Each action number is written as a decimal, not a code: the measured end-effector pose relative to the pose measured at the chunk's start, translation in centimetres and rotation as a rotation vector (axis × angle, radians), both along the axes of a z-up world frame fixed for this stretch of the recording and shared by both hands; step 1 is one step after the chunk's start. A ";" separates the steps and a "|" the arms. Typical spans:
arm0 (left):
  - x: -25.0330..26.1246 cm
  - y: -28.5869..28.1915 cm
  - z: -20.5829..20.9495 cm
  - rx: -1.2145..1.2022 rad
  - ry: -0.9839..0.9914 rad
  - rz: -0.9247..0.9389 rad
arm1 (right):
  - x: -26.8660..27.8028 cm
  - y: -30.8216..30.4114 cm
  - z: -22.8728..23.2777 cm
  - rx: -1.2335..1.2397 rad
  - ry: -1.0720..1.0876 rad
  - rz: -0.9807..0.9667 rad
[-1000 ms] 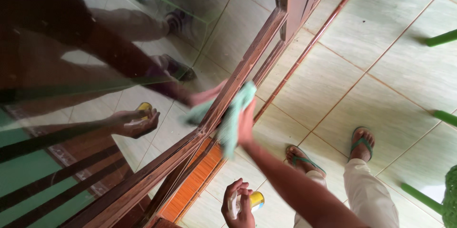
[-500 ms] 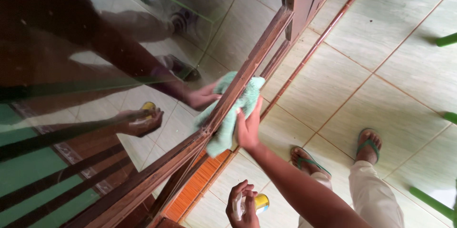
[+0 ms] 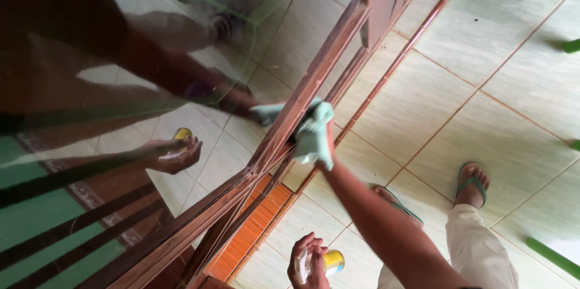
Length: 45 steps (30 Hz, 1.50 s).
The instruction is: The person cleans the glass panes of a wooden cabinet by spraying a liquid from a bottle and wiping the surface with a cloth.
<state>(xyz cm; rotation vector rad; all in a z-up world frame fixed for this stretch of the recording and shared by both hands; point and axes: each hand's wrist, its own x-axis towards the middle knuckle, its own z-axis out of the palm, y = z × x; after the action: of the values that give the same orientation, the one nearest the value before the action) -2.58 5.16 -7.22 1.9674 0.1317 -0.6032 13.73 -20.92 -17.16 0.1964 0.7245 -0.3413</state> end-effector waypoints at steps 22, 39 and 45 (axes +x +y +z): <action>6.3 -7.6 7.0 -0.076 -0.240 -0.099 | -3.6 3.4 8.4 -1.102 0.253 -0.050; 6.5 -10.6 8.8 -0.173 -0.264 -0.154 | -2.3 -4.3 8.7 -1.110 0.523 -0.144; 6.1 -11.1 9.5 -0.163 -0.256 -0.147 | 0.4 -4.1 3.4 -1.197 0.327 -0.351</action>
<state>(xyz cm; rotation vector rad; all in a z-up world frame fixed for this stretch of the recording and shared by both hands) 3.52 -5.95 2.29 1.8874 -0.2158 -0.4365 14.10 -25.06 -13.71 -0.8952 0.6962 -1.0967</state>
